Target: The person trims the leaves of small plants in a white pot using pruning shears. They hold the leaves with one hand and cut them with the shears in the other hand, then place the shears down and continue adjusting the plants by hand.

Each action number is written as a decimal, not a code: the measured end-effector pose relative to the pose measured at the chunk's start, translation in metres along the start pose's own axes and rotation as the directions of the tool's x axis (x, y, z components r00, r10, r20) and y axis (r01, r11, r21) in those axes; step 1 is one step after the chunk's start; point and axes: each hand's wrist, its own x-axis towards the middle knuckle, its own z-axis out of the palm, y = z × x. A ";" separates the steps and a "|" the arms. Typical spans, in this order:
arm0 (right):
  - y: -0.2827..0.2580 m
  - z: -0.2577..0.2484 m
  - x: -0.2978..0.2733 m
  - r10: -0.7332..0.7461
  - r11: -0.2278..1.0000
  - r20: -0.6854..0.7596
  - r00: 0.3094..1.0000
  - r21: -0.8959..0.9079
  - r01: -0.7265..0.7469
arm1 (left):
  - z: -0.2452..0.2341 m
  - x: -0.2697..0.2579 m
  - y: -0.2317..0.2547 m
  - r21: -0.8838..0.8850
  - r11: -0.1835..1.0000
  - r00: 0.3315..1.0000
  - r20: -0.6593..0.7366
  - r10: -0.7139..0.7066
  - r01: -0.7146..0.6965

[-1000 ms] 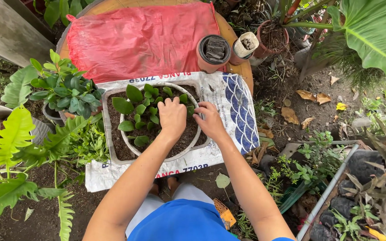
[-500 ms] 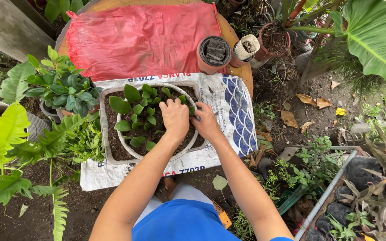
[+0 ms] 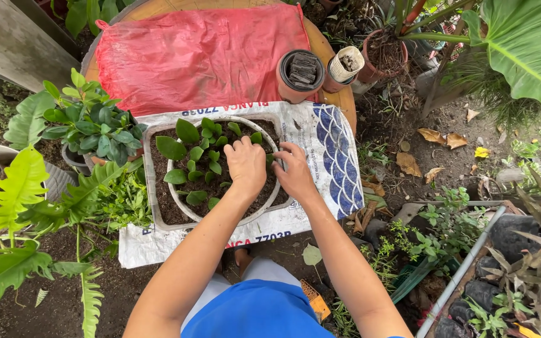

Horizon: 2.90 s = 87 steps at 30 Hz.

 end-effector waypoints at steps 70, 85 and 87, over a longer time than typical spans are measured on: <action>-0.007 -0.018 0.061 0.023 0.984 0.429 0.903 0.149 -0.096 | -0.013 0.014 -0.046 -0.396 0.899 0.982 -0.085 0.170 -0.190; -0.018 0.003 0.032 0.024 0.938 0.310 0.951 -0.336 0.085 | 0.004 0.017 -0.020 -0.054 0.988 0.985 0.087 0.149 -0.144; -0.011 0.006 0.035 -0.014 0.926 0.328 0.944 -0.352 0.136 | 0.007 0.021 -0.020 -0.092 0.986 0.987 0.069 0.148 -0.142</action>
